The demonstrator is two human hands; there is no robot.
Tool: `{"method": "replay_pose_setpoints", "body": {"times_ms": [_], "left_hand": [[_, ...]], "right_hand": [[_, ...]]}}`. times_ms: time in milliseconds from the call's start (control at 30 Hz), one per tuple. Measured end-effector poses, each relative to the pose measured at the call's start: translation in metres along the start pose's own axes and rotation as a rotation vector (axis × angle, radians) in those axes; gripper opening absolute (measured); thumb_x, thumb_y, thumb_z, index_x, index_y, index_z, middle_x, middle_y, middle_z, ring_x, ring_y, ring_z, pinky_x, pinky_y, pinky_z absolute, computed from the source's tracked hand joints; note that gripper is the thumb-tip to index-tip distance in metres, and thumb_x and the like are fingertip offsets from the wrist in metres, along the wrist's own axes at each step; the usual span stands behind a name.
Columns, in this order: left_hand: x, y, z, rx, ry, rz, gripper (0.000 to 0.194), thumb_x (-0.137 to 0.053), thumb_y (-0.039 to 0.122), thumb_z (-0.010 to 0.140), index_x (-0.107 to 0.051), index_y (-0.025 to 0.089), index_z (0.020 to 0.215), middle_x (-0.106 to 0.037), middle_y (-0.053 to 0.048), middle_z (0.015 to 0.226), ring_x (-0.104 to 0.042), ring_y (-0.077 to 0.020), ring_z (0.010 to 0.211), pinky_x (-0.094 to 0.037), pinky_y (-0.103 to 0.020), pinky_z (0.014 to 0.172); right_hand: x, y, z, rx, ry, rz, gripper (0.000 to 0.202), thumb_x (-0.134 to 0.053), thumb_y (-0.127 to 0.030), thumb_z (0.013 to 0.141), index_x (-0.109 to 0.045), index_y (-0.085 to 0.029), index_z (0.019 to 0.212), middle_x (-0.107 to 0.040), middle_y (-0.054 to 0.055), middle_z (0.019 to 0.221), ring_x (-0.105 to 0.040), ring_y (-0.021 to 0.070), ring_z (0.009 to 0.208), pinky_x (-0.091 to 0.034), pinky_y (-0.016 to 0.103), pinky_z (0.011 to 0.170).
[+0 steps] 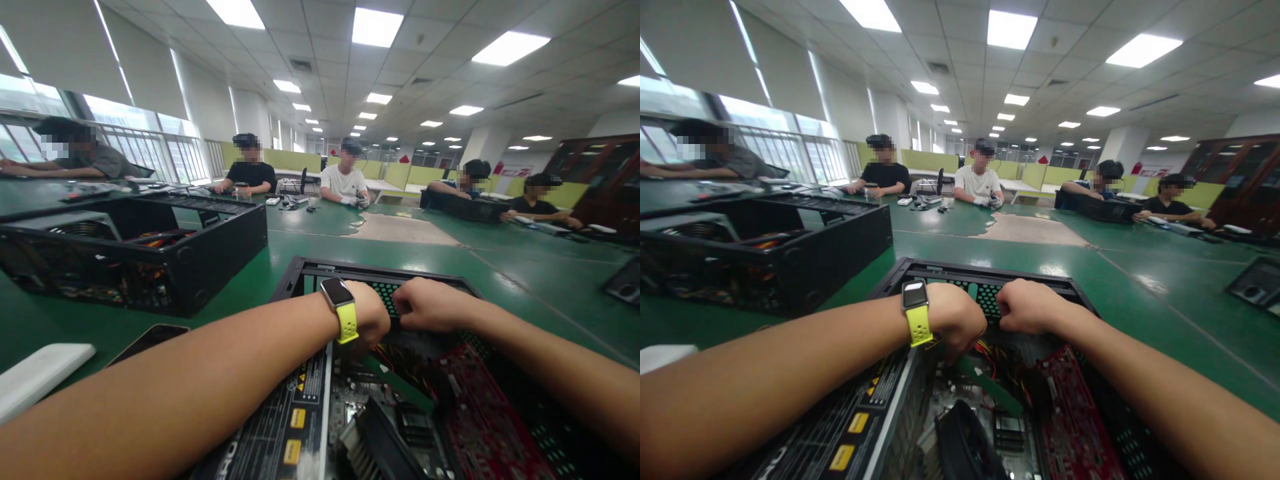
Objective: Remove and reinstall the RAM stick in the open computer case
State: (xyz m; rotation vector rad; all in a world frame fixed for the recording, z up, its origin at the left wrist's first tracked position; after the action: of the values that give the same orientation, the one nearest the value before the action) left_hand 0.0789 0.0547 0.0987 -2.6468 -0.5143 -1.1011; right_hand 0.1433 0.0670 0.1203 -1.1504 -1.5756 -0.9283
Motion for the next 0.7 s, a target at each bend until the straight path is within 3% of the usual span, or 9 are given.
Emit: {"method": "replay_pose_setpoints", "body": {"times_ms": [67,167,267,333,400,533,600,700], "left_hand": [[0.001,-0.001,-0.001,0.014,-0.007,0.002,0.021,-0.077,0.009,0.054,-0.06,0.017,0.043,-0.059,0.0,0.046,-0.055,-0.0164,0.046,-0.046,-0.029,0.052],[-0.001,-0.002,-0.002,0.011,-0.033,-0.014,0.019,-0.075,0.007,0.056,-0.062,0.016,0.045,-0.058,0.0,0.045,-0.056,-0.0171,0.049,-0.045,-0.029,0.053],[0.001,0.001,-0.003,-0.014,-0.016,-0.025,0.019,-0.075,0.006,0.054,-0.062,0.017,0.045,-0.059,0.0,0.046,-0.057,-0.0183,0.053,-0.045,-0.029,0.055],[0.001,0.0,-0.002,-0.01,-0.013,-0.047,0.021,-0.076,0.005,0.053,-0.061,0.017,0.043,-0.059,0.0,0.047,-0.057,-0.0186,0.054,-0.045,-0.03,0.056],[-0.001,0.0,-0.001,-0.008,-0.035,-0.076,0.025,-0.075,0.003,0.052,-0.059,0.017,0.04,-0.059,0.0,0.047,-0.056,-0.0185,0.053,-0.045,-0.03,0.057],[-0.006,0.003,0.001,-0.047,-0.088,-0.122,0.028,-0.072,0.0,0.053,-0.057,0.017,0.038,-0.06,0.0,0.047,-0.056,-0.0173,0.051,-0.044,-0.029,0.055],[-0.003,0.005,0.001,-0.066,-0.053,-0.108,0.024,-0.073,0.002,0.055,-0.059,0.017,0.042,-0.062,0.0,0.051,-0.057,-0.0177,0.053,-0.043,-0.028,0.054],[0.004,0.006,-0.002,-0.037,0.056,-0.03,0.014,-0.074,0.009,0.058,-0.065,0.018,0.054,-0.068,-0.001,0.062,-0.06,-0.0186,0.059,-0.044,-0.028,0.055]], "right_hand": [[0.0,0.003,0.0,0.043,0.001,0.062,0.023,-0.057,-0.032,0.072,-0.069,-0.019,0.086,-0.069,0.004,0.079,-0.061,0.0178,0.071,-0.039,0.025,0.057],[-0.026,-0.002,0.006,0.08,-0.195,0.077,0.041,-0.061,-0.048,0.072,-0.07,-0.018,0.098,-0.069,0.006,0.088,-0.062,0.0209,0.077,-0.041,0.027,0.062],[-0.054,-0.01,0.01,0.053,-0.425,0.028,0.037,-0.066,-0.04,0.066,-0.072,-0.014,0.092,-0.068,0.005,0.081,-0.061,0.0206,0.072,-0.04,0.027,0.057],[-0.056,-0.016,0.011,0.05,-0.463,0.014,0.027,-0.068,-0.032,0.061,-0.073,-0.014,0.08,-0.065,0.003,0.071,-0.059,0.0183,0.065,-0.038,0.025,0.053],[-0.045,-0.02,0.01,0.069,-0.403,0.07,0.021,-0.067,-0.032,0.058,-0.07,-0.015,0.072,-0.06,0.0,0.064,-0.054,0.0153,0.059,-0.035,0.024,0.049],[-0.003,-0.009,0.002,0.091,-0.085,0.17,0.02,-0.058,-0.034,0.065,-0.066,-0.018,0.073,-0.057,-0.002,0.06,-0.05,0.0127,0.056,-0.033,0.023,0.047],[0.009,-0.001,-0.003,0.07,0.056,0.078,0.019,-0.059,-0.032,0.064,-0.065,-0.019,0.076,-0.061,-0.001,0.065,-0.054,0.0144,0.059,-0.035,0.023,0.049],[0.011,-0.004,-0.004,0.061,0.174,-0.199,0.02,-0.06,-0.028,0.065,-0.067,-0.02,0.082,-0.069,0.006,0.08,-0.063,0.0225,0.071,-0.04,0.027,0.055]]}}
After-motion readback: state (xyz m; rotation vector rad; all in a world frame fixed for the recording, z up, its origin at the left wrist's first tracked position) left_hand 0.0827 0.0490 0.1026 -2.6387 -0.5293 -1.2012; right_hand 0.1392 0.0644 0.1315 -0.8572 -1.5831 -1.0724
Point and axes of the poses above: each hand's wrist, its own z-axis towards the middle knuckle, its own x-axis out of the back of the hand, y = z × x, the point moved 7 cm from there along z, towards the middle knuckle
